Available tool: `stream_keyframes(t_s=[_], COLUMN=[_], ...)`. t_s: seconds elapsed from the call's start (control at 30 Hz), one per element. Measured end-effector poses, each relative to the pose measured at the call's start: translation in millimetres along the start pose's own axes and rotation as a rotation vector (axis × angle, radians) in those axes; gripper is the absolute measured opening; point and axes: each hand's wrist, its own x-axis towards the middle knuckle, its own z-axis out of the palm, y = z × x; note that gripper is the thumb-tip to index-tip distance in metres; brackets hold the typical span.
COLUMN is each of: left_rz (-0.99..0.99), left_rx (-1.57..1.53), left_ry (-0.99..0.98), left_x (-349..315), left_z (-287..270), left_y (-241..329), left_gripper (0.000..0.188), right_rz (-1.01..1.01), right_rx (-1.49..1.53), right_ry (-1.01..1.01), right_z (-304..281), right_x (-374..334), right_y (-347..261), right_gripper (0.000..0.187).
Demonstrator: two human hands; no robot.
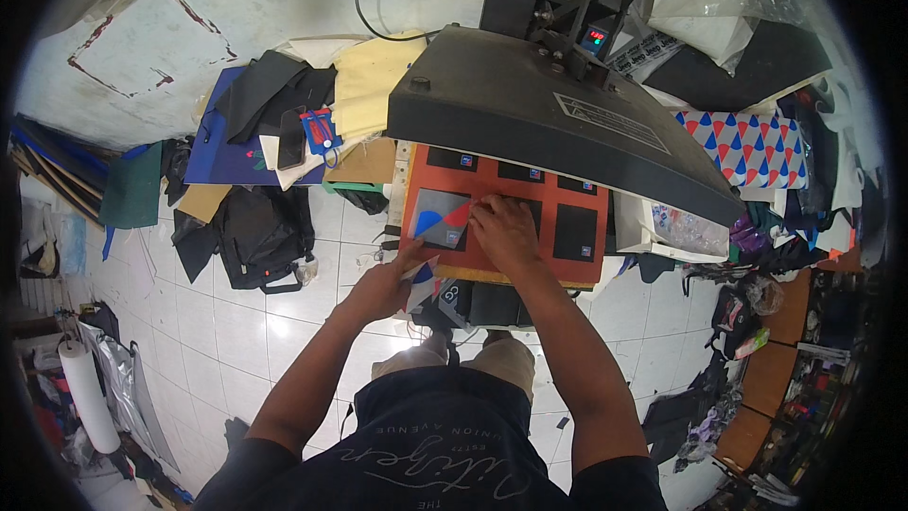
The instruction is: The person places small blue square transfers onto a red grid on a heat press, then closes the press. Afterward, they place larger triangular patterned transfers onto the same grid and close the press again.
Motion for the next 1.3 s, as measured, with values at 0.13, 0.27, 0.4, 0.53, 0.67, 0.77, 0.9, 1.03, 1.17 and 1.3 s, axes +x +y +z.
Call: stream_keyframes(t_s=[0.13,0.27,0.4,0.53,0.67,0.77,0.9,1.03,1.17,1.3], left_rz=[-0.019,-0.011,-0.003,-0.017,0.022,0.020,0.038,0.027,-0.009,-0.020], left_rx=[0.017,0.007,0.034,0.057,0.048,0.043,0.035,0.024,0.001,-0.168], left_ry=[-0.007,-0.008,-0.021,-0.048,-0.026,-0.025,-0.004,-0.008,-0.015,0.005], left_x=[-2,-4,-3,-3,-3,-3,-4,-7,-14,-32], left_z=[-3,-3,-1,-2,0,0,2,-1,-5,-4], left_y=[5,5,0,2,-2,-2,-3,0,6,2], left_gripper=[0.081,0.081,0.083,0.085,0.084,0.084,0.083,0.083,0.081,0.069], right_rz=[0.008,0.034,0.047,0.052,0.034,0.021,0.016,0.021,0.071,0.162], right_rx=[-0.018,-0.024,-0.029,-0.037,-0.032,-0.035,-0.038,-0.026,0.048,0.095], right_ry=[-0.024,-0.063,-0.072,-0.052,-0.022,-0.007,-0.008,-0.009,0.021,0.121], right_z=[-2,-1,-4,-2,0,1,0,-2,-11,-29], right_x=[-2,-2,-2,-3,-4,-4,-4,-3,-1,-5], right_y=[-1,-2,-5,-4,-3,-2,-3,-4,-8,-4], right_gripper=[0.022,0.024,0.024,0.024,0.023,0.023,0.023,0.024,0.024,0.025])
